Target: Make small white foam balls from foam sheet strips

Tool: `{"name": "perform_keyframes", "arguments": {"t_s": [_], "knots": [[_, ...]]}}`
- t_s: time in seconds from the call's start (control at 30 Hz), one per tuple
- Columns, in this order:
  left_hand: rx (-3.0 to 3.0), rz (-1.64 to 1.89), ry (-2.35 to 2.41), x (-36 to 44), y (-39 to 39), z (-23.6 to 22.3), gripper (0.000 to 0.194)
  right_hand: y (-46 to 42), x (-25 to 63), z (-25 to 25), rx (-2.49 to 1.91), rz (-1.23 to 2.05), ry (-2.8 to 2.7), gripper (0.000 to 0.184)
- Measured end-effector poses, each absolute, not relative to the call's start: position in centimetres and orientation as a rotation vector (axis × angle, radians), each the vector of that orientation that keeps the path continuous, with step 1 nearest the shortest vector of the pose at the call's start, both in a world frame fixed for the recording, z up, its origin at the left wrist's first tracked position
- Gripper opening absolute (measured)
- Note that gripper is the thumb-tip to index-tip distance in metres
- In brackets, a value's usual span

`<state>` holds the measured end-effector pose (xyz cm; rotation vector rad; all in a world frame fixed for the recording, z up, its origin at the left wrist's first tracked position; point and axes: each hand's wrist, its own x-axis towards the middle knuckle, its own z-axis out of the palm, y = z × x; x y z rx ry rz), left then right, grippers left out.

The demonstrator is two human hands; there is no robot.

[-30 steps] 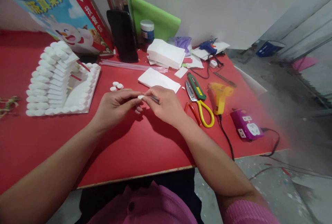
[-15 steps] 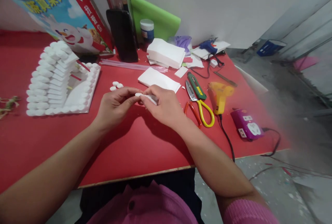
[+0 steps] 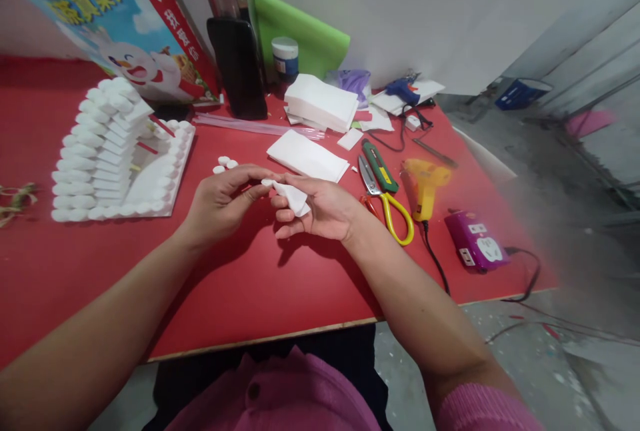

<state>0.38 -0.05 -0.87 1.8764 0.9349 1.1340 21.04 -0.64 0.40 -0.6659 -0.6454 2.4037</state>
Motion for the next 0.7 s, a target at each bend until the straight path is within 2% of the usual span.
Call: {"name": "perform_keyframes", "arguments": {"t_s": [0.17, 0.4, 0.7], "knots": [[1.862, 1.129, 0.937, 0.4, 0.0, -1.0, 0.017, -0.8, 21.0, 0.7, -0.697, 2.302, -0.728, 0.026], [1.861, 1.139, 0.968, 0.3, 0.0, -1.0, 0.015, -1.0, 21.2, 0.7, -0.763, 2.211, -0.794, 0.015], [1.836, 1.114, 1.036, 0.5, -0.1, -1.1, 0.02, -1.8, 20.9, 1.1, -0.983, 1.875, -1.155, 0.031]]}}
